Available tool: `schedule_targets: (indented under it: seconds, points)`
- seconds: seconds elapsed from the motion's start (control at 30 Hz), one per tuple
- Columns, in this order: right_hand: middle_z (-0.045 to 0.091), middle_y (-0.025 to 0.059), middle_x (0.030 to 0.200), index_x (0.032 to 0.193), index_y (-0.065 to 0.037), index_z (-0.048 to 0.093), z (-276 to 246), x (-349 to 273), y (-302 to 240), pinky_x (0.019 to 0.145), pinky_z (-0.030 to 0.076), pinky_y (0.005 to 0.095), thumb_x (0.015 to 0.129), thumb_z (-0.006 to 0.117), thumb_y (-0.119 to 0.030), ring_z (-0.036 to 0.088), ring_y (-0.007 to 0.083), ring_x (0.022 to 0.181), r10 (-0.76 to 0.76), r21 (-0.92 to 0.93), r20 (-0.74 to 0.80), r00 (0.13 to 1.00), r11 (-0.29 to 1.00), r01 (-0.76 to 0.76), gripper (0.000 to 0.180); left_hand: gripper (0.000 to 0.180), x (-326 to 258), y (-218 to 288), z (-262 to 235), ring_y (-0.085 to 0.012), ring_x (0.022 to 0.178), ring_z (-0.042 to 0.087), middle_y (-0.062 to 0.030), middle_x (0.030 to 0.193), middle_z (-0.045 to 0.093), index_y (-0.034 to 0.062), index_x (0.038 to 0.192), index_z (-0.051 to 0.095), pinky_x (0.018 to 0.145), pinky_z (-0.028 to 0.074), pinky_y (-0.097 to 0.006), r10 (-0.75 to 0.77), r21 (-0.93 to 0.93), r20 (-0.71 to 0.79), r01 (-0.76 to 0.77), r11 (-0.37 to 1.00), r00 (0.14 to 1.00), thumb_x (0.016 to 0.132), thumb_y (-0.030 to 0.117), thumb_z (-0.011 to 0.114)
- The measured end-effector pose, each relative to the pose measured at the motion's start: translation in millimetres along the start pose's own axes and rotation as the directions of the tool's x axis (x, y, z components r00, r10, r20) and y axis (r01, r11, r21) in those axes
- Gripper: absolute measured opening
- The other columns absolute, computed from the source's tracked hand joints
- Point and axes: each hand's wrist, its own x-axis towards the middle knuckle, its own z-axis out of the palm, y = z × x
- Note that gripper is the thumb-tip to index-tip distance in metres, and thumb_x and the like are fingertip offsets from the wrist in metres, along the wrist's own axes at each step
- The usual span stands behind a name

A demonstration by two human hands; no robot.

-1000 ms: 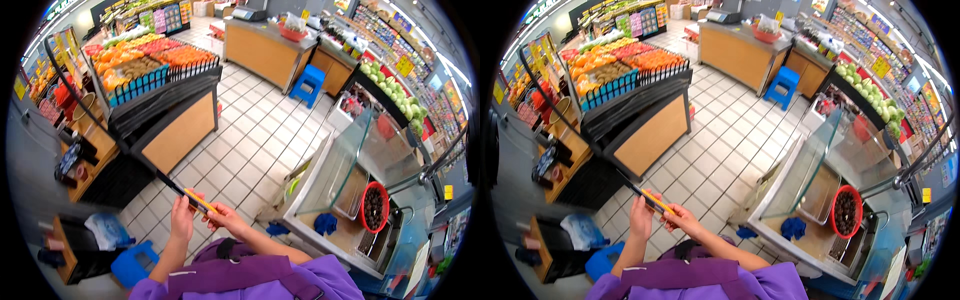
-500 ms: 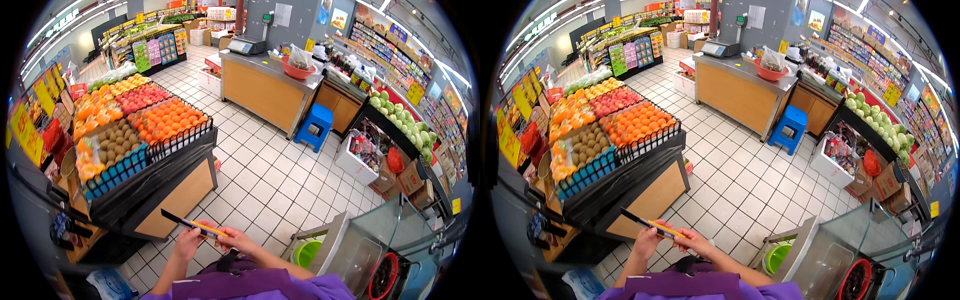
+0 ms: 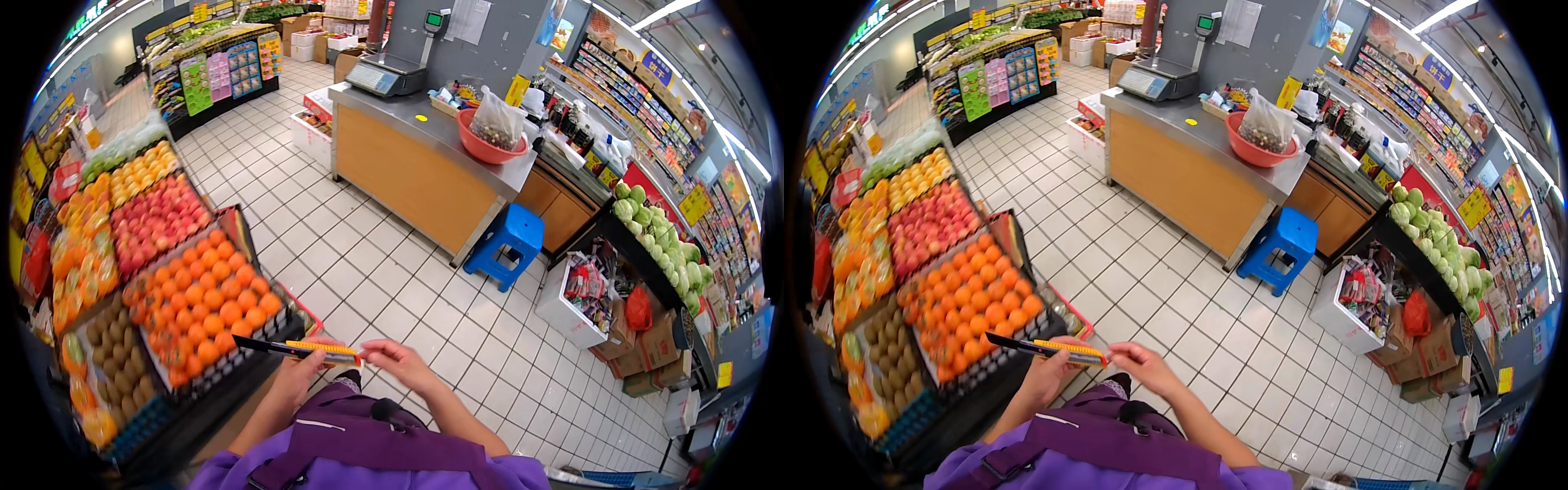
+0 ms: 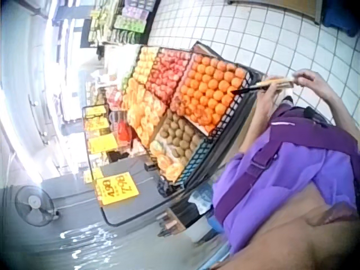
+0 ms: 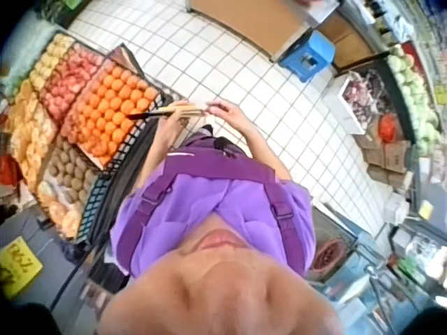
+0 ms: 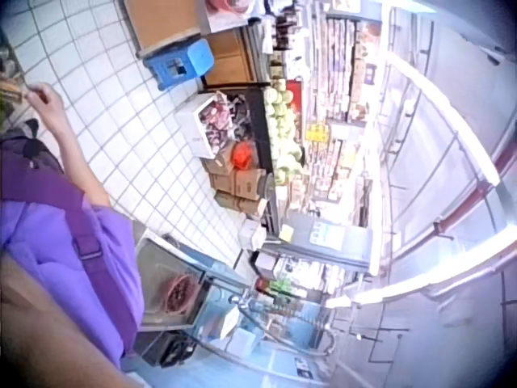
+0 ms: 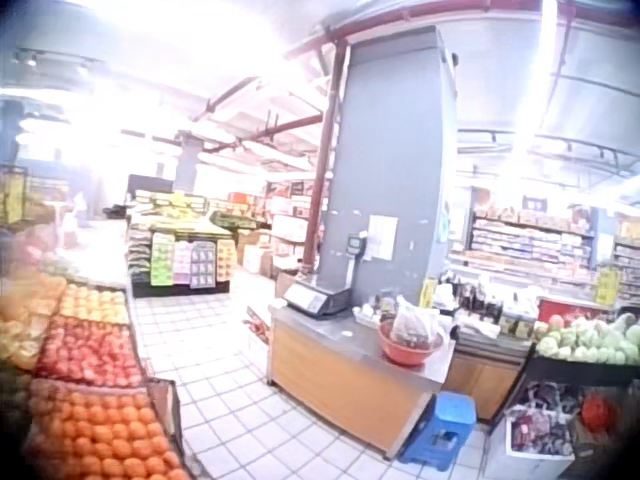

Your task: The person assembles a yellow utility knife by inserting a blade and securing the red locking mechanism. They then move to a sink area, briefly rinse the knife, and return to the counter to continue adjusting the blade and handle.

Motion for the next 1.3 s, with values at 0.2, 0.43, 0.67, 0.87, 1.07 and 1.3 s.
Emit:
schedule_targets:
  seconds: [0.2,0.43,0.67,0.87,1.07,1.3]
  points:
    - [0.06,0.0068,0.108,0.116,-0.004,0.053,-152.8,84.1,-58.0,0.085,0.042,0.0276,0.089,0.053,-0.021,0.053,0.0149,0.103,0.042,-0.03,-0.369,0.928,0.998,-0.058,0.032,0.028,214.7,72.4,3.6,-0.0196,0.098,0.057,-0.0137,0.109,0.058,0.0037,0.112,0.05,0.079,0.047,-0.031,-0.037,-0.058,0.039,0.039,0.998,0.999,0.091,0.023,0.048]
    - [0.059,0.0121,0.106,0.113,-0.002,0.051,-284.3,184.6,-55.0,0.079,0.047,0.0308,0.09,0.052,-0.023,0.057,0.0184,0.092,0.172,0.231,-0.641,0.748,0.973,-0.025,0.031,0.024,437.6,89.8,37.7,-0.0161,0.097,0.057,-0.0107,0.107,0.059,0.0054,0.11,0.052,0.078,0.047,-0.029,-0.085,-0.021,0.206,0.091,0.996,0.975,0.089,0.019,0.052]
    - [0.057,0.012,0.107,0.122,-0.003,0.043,-367.6,410.3,-156.6,0.074,0.05,0.0293,0.089,0.052,-0.018,0.057,0.0175,0.093,-0.086,0.213,-0.339,0.937,0.963,0.165,0.038,0.029,629.9,101.4,57.2,-0.0128,0.095,0.056,-0.0045,0.104,0.059,0.0049,0.11,0.053,0.075,0.047,-0.026,-0.172,0.174,0.117,0.15,0.973,0.978,0.085,0.018,0.058]
    - [0.057,0.0079,0.104,0.121,-0.004,0.04,-425.3,561.5,-231.4,0.057,0.047,0.0215,0.087,0.056,-0.017,0.055,0.0091,0.078,-0.045,0.123,-0.191,0.981,0.99,0.07,0.04,0.037,768.6,133.0,49.3,-0.0195,0.104,0.053,-0.0071,0.112,0.054,0.0044,0.122,0.044,0.082,0.047,-0.033,-0.153,0.063,0.232,0.142,0.988,0.961,0.091,0.024,0.048]
    - [0.057,0.0079,0.107,0.12,-0.003,0.041,-471.1,683.0,-256.8,0.074,0.047,0.0261,0.084,0.061,-0.019,0.056,0.0129,0.09,-0.125,-0.055,-0.304,0.945,0.992,0.113,0.044,0.054,904.4,152.2,6.5,-0.0231,0.113,0.048,-0.0084,0.121,0.048,0.0059,0.126,0.04,0.087,0.044,-0.037,-0.159,0.011,0.229,0.161,0.987,0.96,0.092,0.048,0.034]
    - [0.053,0.0108,0.107,0.102,-0.003,0.052,-524.3,812.6,-281.2,0.08,0.045,0.0287,0.075,0.07,-0.028,0.055,0.018,0.093,-0.15,-0.103,-0.608,0.779,0.989,0.11,0.041,0.064,1066.2,191.7,-16.8,-0.0203,0.114,0.045,-0.0115,0.126,0.043,0.0059,0.134,0.027,0.092,0.04,-0.035,-0.295,0.321,0.528,0.134,0.937,0.796,0.092,0.053,0.022]
